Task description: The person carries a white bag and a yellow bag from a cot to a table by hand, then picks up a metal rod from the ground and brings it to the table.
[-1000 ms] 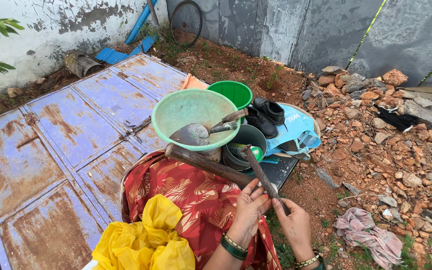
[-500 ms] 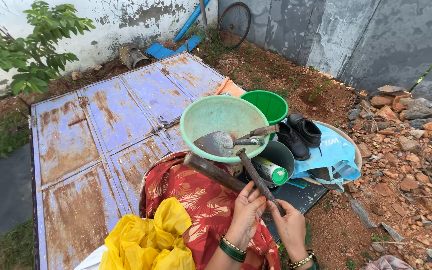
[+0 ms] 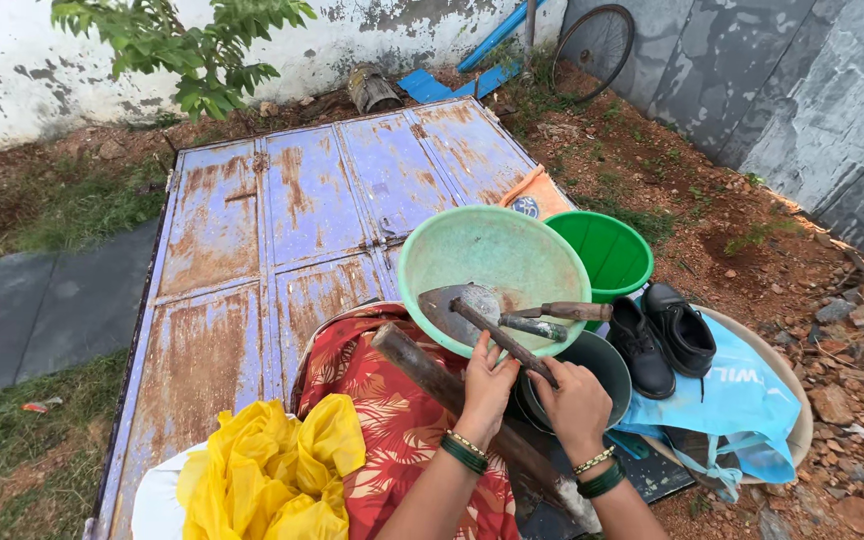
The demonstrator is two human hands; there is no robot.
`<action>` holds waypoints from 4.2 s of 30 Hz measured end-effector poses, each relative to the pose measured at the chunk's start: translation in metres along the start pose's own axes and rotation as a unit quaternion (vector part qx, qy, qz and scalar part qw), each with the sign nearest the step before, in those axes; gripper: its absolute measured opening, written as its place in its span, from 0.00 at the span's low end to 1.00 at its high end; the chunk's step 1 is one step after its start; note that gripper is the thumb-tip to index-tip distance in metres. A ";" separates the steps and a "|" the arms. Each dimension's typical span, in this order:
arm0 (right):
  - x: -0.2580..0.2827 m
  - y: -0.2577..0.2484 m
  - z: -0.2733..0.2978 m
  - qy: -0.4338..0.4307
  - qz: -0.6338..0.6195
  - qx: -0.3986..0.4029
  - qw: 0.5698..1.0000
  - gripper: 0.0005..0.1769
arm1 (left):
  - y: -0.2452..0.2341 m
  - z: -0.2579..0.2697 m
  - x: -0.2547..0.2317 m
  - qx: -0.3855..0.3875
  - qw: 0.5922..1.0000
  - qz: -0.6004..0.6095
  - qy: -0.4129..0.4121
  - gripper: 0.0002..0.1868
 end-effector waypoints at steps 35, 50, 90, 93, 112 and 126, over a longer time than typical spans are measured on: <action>-0.067 0.106 -0.076 -0.141 -0.130 0.035 0.981 0.14 | 0.017 -0.029 -0.001 0.000 0.618 -0.784 0.053 0.40; -0.081 0.108 -0.032 -0.096 -0.147 0.053 0.983 0.20 | 0.017 -0.006 0.024 0.003 0.581 -0.802 0.141 0.37; 0.013 0.023 0.034 -0.044 -0.382 0.119 0.915 0.25 | 0.031 0.118 -0.075 -0.043 0.700 -0.655 0.282 0.36; 0.033 0.016 0.040 -0.042 -0.402 0.133 0.905 0.27 | 0.024 0.129 -0.093 -0.066 0.701 -0.650 0.286 0.36; 0.171 -0.011 0.091 -0.111 -0.454 0.155 0.870 0.27 | -0.089 0.202 -0.161 -0.176 0.755 -0.574 0.265 0.41; 0.273 0.013 0.162 -0.161 -0.456 0.194 0.854 0.26 | -0.177 0.286 -0.238 -0.265 0.765 -0.524 0.263 0.39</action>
Point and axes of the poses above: each hand's wrist, its own z-axis away from the middle knuckle, its own y-axis out of the palm, x = y × z, the point moved 1 cm from there along -z, towards the middle knuckle, and after that the axes turned 5 degrees about y, right-handed, at the moved point
